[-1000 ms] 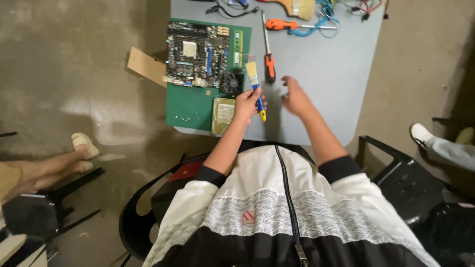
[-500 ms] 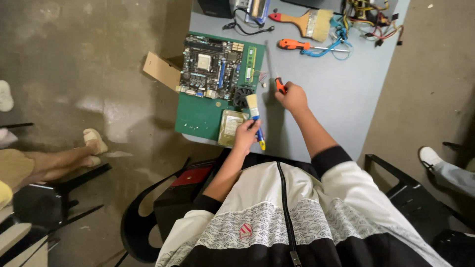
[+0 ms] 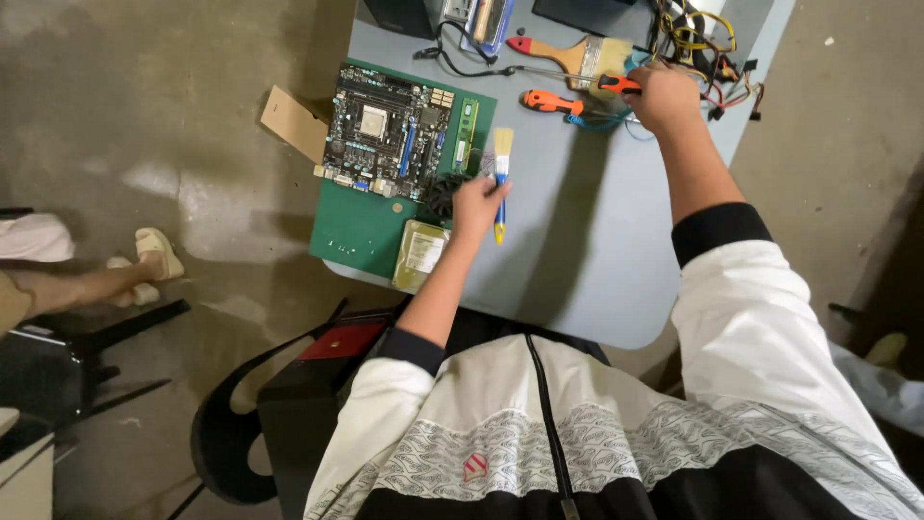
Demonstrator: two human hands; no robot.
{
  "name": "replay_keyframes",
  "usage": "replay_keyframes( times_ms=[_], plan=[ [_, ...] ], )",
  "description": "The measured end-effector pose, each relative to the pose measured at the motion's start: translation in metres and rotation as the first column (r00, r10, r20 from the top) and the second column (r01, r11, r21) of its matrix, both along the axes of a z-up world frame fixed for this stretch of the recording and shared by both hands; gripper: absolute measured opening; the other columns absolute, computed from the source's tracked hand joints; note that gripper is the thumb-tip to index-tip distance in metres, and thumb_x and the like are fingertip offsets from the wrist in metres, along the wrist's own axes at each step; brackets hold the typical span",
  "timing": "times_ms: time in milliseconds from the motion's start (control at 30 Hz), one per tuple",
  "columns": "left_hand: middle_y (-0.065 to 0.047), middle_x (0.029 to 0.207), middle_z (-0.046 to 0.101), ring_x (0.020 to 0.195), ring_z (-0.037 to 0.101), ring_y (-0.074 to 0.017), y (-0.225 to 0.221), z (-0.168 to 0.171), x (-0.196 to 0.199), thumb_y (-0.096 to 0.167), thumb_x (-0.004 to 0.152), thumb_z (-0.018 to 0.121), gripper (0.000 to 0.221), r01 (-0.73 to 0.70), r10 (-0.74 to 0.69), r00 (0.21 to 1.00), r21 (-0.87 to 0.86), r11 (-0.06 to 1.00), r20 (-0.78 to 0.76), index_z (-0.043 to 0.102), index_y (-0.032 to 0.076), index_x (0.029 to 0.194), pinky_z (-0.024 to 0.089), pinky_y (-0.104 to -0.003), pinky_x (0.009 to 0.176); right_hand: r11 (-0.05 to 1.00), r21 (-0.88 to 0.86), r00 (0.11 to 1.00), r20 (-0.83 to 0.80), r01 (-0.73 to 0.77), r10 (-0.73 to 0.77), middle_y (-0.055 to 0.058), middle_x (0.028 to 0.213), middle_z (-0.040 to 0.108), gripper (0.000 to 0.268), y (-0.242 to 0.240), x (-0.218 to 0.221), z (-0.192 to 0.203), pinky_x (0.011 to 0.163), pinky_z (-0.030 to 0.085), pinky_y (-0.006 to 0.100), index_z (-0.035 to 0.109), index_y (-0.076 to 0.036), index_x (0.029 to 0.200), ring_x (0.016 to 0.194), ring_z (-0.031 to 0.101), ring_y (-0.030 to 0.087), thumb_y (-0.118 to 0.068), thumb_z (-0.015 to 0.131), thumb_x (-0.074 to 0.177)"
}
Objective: The person uses a brush to clean dust from a CPU fan and a hard drive before moving a computer case on a repair bench.
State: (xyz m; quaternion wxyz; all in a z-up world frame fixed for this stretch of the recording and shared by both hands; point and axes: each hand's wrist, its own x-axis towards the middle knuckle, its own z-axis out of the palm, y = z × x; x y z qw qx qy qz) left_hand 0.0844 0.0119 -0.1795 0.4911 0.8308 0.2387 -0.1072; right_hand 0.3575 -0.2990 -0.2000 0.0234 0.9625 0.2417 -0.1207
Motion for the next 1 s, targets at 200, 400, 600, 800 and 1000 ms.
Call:
replay_keyframes(
  times_ms=[200,400,600,800,1000],
  plan=[
    [-0.018,0.086,0.078,0.084,0.075,-0.0427,-0.004,-0.047,0.087,0.041,0.098,0.077,0.035,0.082,-0.050,0.993,0.320,0.944,-0.109,0.076,0.007,0.089,0.056,-0.054,0.074,0.972,0.216,0.993,-0.100,0.087,-0.066,0.018,0.127,0.072,0.044,0.005,0.003,-0.049,0.081,0.056,0.059,0.076,-0.012,0.142,0.106,0.062,0.047,-0.022,0.084,0.100],
    [-0.018,0.094,0.080,0.089,0.079,-0.0420,-0.017,-0.107,0.139,0.025,0.099,0.073,0.021,0.130,-0.025,0.973,0.451,0.883,-0.231,0.081,0.005,0.099,0.065,-0.054,0.074,0.826,0.553,0.994,-0.087,0.108,-0.072,0.028,0.147,0.049,0.058,-0.011,-0.036,-0.035,0.107,0.047,0.061,0.062,0.002,0.149,0.130,0.050,0.053,-0.001,0.078,0.094],
    [-0.012,0.103,0.078,0.095,0.079,-0.0344,-0.023,-0.131,0.166,-0.001,0.102,0.055,0.028,0.294,-0.126,0.942,0.590,0.752,-0.310,0.082,0.008,0.108,0.067,-0.049,0.073,0.725,0.688,0.997,0.045,0.012,-0.059,0.035,0.157,0.043,0.054,-0.063,-0.152,-0.001,0.123,0.037,0.062,0.057,-0.001,0.154,0.144,0.046,0.055,-0.008,0.075,0.103],
    [-0.012,0.102,0.079,0.093,0.080,-0.0332,-0.022,-0.141,0.173,0.003,0.105,0.055,0.027,0.310,-0.138,0.941,0.625,0.717,-0.308,0.082,0.008,0.106,0.067,-0.050,0.070,0.703,0.678,0.977,-0.156,0.215,-0.148,0.027,0.156,0.051,0.050,-0.130,-0.337,-0.013,0.126,0.040,0.055,0.061,-0.004,0.150,0.146,0.051,0.044,-0.016,0.072,0.104],
    [-0.015,0.100,0.069,0.085,0.075,-0.0352,-0.036,-0.117,0.126,0.019,0.096,0.078,0.017,0.033,-0.123,0.988,0.652,0.758,0.092,0.073,0.005,0.105,0.064,-0.049,0.070,0.703,0.589,0.875,-0.473,0.399,-0.101,0.017,0.152,0.057,0.045,-0.144,-0.422,-0.003,0.124,0.043,0.050,0.067,-0.009,0.146,0.144,0.054,0.037,-0.024,0.068,0.104]
  ],
)
